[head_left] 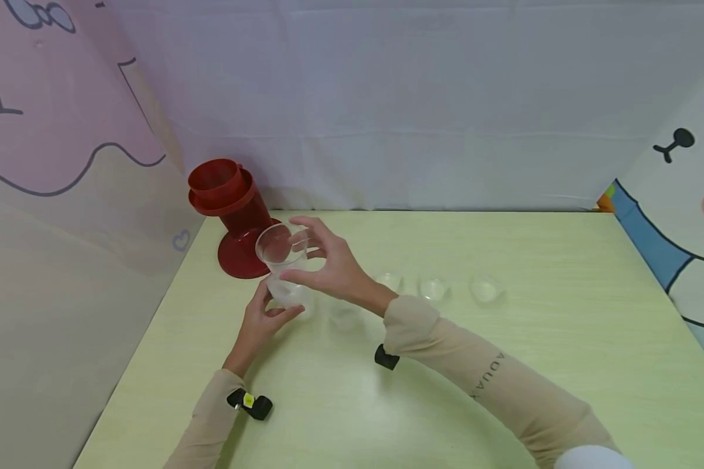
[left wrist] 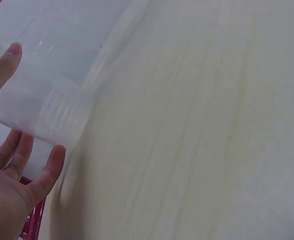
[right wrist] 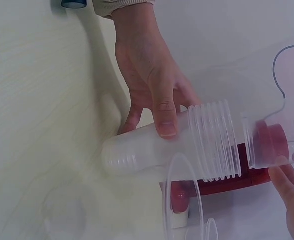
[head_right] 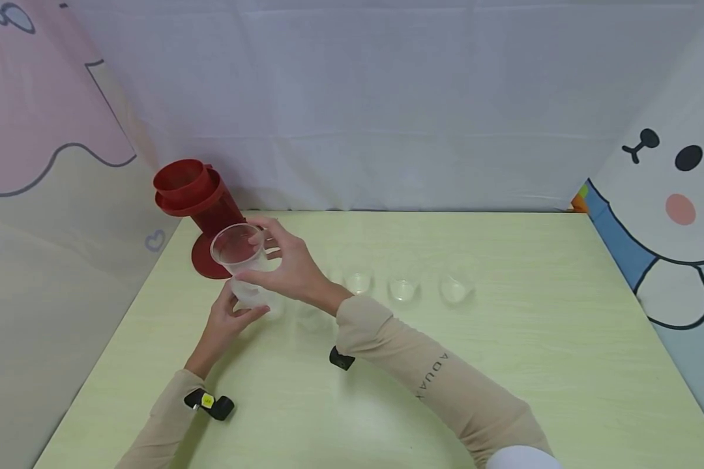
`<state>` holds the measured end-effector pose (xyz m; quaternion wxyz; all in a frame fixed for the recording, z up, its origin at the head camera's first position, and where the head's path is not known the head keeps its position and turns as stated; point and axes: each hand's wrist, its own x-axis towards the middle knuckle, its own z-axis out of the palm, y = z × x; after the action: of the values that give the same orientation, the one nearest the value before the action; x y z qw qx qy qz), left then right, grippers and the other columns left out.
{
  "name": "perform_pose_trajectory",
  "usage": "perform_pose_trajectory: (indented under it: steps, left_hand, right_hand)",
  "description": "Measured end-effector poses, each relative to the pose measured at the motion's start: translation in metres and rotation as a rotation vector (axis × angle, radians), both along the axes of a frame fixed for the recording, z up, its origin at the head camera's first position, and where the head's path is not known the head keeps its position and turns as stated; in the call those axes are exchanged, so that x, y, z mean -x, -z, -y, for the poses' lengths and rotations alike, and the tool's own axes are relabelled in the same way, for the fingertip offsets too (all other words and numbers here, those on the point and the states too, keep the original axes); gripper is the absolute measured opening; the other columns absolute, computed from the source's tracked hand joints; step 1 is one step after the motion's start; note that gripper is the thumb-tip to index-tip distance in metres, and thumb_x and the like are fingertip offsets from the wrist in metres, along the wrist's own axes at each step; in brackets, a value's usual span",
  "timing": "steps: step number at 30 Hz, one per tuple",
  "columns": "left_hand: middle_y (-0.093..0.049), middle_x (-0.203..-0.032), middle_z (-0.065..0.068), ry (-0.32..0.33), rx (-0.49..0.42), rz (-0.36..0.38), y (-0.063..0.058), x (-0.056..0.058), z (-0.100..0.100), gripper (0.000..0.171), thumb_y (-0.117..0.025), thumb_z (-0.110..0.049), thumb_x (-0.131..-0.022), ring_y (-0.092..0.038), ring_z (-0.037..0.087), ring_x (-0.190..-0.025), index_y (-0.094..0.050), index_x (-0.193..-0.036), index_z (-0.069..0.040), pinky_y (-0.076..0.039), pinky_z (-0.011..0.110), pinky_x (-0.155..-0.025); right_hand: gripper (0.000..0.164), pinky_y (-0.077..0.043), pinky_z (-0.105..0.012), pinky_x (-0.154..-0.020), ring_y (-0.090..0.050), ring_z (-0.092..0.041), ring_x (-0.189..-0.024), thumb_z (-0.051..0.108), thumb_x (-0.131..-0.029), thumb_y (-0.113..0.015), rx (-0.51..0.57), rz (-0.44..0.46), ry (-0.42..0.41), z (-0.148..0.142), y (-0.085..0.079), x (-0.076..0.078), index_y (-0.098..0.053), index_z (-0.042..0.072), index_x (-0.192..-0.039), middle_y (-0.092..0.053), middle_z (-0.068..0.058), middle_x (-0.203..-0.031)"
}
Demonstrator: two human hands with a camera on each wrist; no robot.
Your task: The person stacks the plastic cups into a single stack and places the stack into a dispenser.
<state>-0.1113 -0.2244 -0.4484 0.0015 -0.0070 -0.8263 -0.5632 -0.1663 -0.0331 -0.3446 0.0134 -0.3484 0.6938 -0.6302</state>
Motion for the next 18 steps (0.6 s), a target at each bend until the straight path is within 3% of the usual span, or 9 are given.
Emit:
perform_pose_trajectory:
  steps: [5, 8, 12, 18]
  left_hand:
    - [-0.038, -0.145, 0.006, 0.009, -0.007, -0.01, 0.001, 0.0, 0.001, 0.075, -0.073, -0.024, -0.084, -0.042, 0.027, -0.128, -0.028, -0.145, -0.018, -0.05, 0.032, -0.09]
    - [-0.039, -0.145, 0.006, 0.009, -0.004, -0.011, 0.0, 0.0, 0.0, 0.074, -0.073, -0.023, -0.085, -0.043, 0.026, -0.127, -0.029, -0.144, -0.019, -0.05, 0.032, -0.09]
    - [-0.038, -0.145, 0.007, 0.011, 0.003, -0.015, 0.002, 0.001, 0.001, 0.074, -0.072, -0.023, -0.085, -0.043, 0.027, -0.127, -0.028, -0.145, -0.017, -0.049, 0.035, -0.091]
    - [-0.04, -0.144, 0.001, 0.005, -0.01, -0.02, 0.024, 0.009, 0.01, 0.075, -0.074, -0.028, -0.083, -0.043, 0.023, -0.126, -0.03, -0.144, -0.024, -0.049, 0.035, -0.091]
  right_hand:
    - [0.069, -0.051, -0.043, -0.087, -0.059, -0.024, -0.103, 0.003, -0.075, -0.078, -0.013, 0.0, -0.013, 0.002, -0.003, -0.002, -0.043, 0.006, -0.134, -0.061, -0.017, -0.113]
    - [0.068, -0.05, -0.045, -0.087, -0.058, -0.032, -0.104, 0.0, -0.075, -0.077, -0.014, 0.004, -0.024, 0.002, -0.008, -0.006, -0.043, 0.003, -0.134, -0.061, -0.02, -0.113]
    - [0.068, -0.051, -0.042, -0.088, -0.059, -0.029, -0.104, 0.001, -0.075, -0.077, -0.025, 0.007, -0.024, 0.003, -0.007, -0.007, -0.044, 0.005, -0.134, -0.062, -0.018, -0.111]
    - [0.071, -0.051, -0.039, -0.088, -0.058, -0.025, -0.102, 0.007, -0.074, -0.08, -0.035, -0.006, -0.021, 0.008, 0.011, 0.001, -0.043, 0.01, -0.135, -0.062, -0.015, -0.107]
